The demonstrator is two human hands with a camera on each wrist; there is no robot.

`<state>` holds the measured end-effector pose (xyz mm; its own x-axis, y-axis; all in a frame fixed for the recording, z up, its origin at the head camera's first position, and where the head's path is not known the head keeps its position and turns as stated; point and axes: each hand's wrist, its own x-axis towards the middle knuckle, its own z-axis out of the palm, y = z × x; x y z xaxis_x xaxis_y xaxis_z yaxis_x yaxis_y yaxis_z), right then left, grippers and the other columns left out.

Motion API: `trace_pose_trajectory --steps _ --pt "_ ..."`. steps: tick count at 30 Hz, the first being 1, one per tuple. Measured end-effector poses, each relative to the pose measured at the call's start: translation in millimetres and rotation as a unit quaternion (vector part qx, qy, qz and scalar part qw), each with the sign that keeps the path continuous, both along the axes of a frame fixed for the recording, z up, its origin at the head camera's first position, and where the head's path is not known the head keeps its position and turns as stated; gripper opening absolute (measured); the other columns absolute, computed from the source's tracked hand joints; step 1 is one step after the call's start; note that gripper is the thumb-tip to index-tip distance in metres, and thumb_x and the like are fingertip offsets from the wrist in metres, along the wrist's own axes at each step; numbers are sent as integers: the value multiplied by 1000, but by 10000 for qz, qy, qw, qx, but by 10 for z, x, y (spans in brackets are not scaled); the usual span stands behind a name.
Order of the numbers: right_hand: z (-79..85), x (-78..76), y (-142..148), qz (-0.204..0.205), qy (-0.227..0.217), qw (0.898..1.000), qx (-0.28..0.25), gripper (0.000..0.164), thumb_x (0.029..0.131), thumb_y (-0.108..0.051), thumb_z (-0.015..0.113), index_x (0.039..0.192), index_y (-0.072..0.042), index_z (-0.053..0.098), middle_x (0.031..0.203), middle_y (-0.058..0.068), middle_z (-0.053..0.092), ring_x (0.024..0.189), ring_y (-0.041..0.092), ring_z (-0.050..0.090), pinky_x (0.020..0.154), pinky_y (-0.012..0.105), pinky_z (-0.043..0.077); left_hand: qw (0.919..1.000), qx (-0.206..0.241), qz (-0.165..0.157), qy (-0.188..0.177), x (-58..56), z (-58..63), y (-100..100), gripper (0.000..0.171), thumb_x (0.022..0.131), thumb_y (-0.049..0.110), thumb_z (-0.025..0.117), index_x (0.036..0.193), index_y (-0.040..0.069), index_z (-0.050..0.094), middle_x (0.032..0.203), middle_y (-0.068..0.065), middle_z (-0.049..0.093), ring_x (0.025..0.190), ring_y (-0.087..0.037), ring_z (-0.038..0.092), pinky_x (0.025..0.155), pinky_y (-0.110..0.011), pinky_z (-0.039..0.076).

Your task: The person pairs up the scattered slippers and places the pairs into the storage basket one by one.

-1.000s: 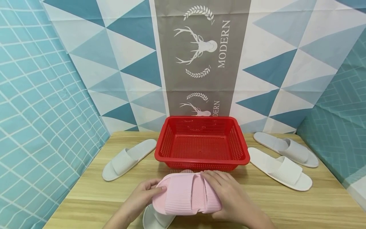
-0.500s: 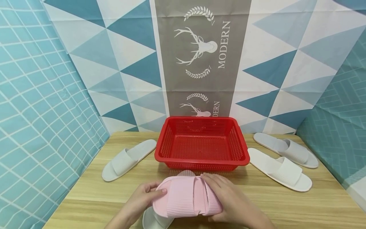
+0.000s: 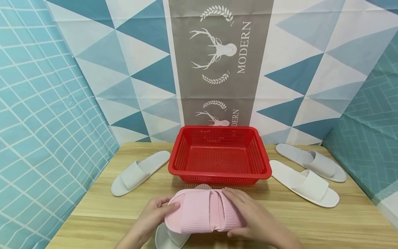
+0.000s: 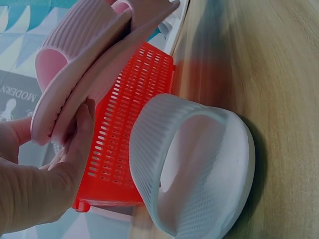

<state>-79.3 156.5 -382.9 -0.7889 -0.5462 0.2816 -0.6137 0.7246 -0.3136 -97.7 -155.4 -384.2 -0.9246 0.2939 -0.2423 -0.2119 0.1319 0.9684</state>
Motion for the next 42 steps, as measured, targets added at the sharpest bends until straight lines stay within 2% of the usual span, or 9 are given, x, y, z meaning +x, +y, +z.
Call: trace_pose_trajectory --steps 3,6,8,14,19,24,30,34,42 --pt "-37 -4 46 -15 349 9994 -53 91 71 -46 81 146 -16 40 145 -2 50 131 19 50 101 43 50 10000 -27 70 9 3 -6 -9 59 93 24 60 132 -17 44 101 -7 74 83 -7 68 75 -21 56" --pt "-58 -7 106 -95 385 9991 -145 85 74 -50 77 144 -16 43 143 -2 51 129 18 51 100 42 51 10000 -24 91 25 5 -15 -21 58 93 24 59 132 -17 44 100 -6 74 83 -7 68 74 -22 56" --pt "-59 -13 145 -161 281 9993 -191 82 76 -53 74 143 -16 45 141 -2 53 128 18 52 100 43 51 10000 -9 88 37 7 -19 -29 58 93 23 59 132 -17 44 99 -6 74 83 -7 68 74 -22 57" --pt "-57 -34 244 -438 -455 9972 -395 79 79 -59 66 144 -20 43 140 -4 53 127 19 52 99 46 51 9999 -23 151 36 10 -8 -40 59 94 24 59 133 -17 42 99 -5 73 83 -7 67 75 -22 56" --pt "-98 -62 314 -571 -817 9911 -884 73 83 -56 64 141 -17 46 138 -3 55 123 20 55 95 44 54 9999 58 138 27 7 -6 -51 59 95 24 57 134 -17 40 98 -1 72 84 -6 66 76 -21 56" --pt "-144 -92 357 -375 -1161 9782 -1682 62 86 -43 68 136 -12 51 133 2 59 114 12 59 90 33 56 9999 132 98 9 13 -10 -64 59 95 24 55 134 -17 40 95 2 71 84 -5 66 76 -21 55" --pt "-151 -122 385 -55 -1885 9476 -2579 50 90 -24 67 133 -2 52 124 14 62 100 -1 59 83 23 56 9998 171 101 -35 19 -14 -75 57 96 24 55 134 -16 41 92 5 70 83 -4 65 75 -20 55" --pt "-152 -129 394 -17 -2207 9351 -2773 46 92 -21 63 131 1 52 119 17 62 97 -4 57 79 21 56 9998 182 79 -58 20 -17 -84 56 96 24 54 133 -16 42 91 6 69 82 -4 65 74 -20 55" --pt "-194 -134 383 55 -2414 9245 -2950 42 96 -16 57 129 8 51 116 22 63 95 -6 58 81 19 53 9997 216 75 -101 21 -17 -95 57 96 24 54 134 -16 40 92 6 69 84 -4 65 76 -20 54"
